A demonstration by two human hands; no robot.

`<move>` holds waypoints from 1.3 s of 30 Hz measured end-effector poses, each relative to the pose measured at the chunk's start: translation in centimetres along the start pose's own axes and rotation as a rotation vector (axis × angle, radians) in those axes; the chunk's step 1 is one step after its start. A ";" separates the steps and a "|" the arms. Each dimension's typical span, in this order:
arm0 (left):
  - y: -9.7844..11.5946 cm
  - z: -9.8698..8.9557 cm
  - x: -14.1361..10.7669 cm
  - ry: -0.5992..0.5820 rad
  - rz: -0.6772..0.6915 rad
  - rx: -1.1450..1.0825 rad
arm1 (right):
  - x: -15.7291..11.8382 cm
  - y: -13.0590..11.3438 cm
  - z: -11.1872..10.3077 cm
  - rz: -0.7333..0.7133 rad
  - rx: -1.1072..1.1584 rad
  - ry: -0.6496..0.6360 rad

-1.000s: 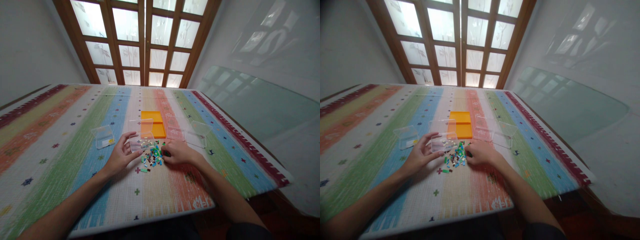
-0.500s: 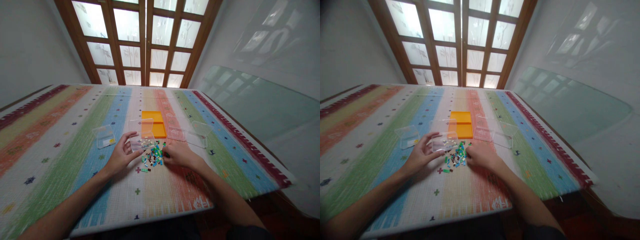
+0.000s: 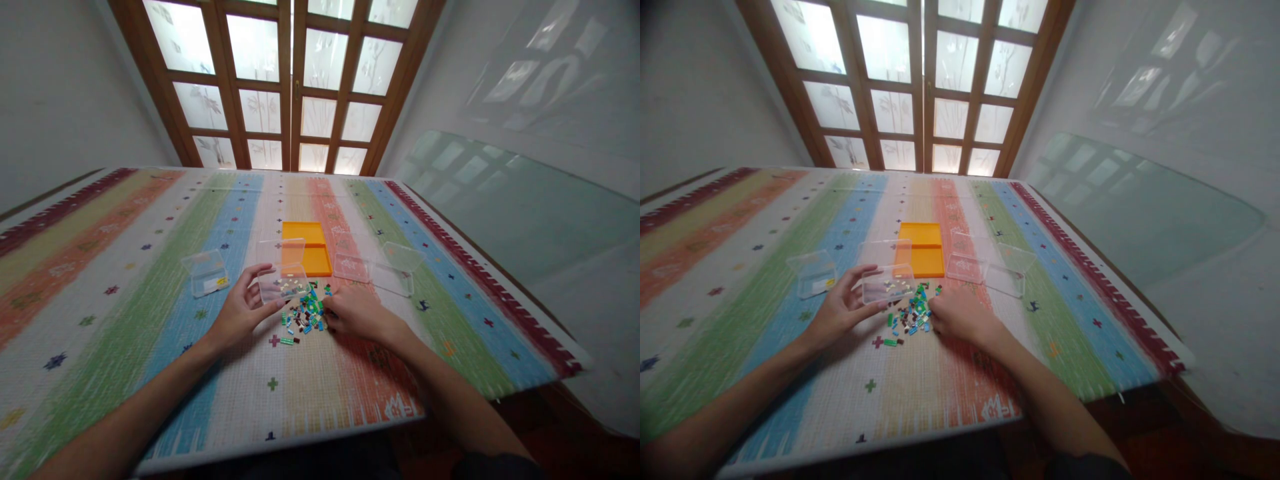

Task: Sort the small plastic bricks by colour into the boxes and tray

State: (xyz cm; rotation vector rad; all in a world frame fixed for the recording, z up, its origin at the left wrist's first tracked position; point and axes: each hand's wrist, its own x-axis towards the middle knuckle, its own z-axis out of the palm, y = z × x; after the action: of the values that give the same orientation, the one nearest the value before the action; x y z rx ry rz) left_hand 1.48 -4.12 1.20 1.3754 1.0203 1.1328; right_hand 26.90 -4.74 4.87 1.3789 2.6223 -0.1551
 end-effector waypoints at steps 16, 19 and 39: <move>0.0 -0.1 0.0 -0.014 0.009 -0.012 | 0.2 0.1 0.0 -0.034 0.075 -0.001; 0.0 -0.1 0.0 -0.017 0.018 -0.018 | 0.4 0.3 0.2 -0.049 0.091 -0.007; 0.6 0.2 -0.4 -0.048 0.016 0.028 | -0.3 0.9 -1.5 -0.127 0.243 0.185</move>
State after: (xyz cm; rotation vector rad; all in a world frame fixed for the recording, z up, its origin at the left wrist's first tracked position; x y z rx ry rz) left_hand 1.59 -4.61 1.76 1.4291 0.9960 1.0957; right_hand 27.69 -4.21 6.41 1.3555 2.9275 -0.3937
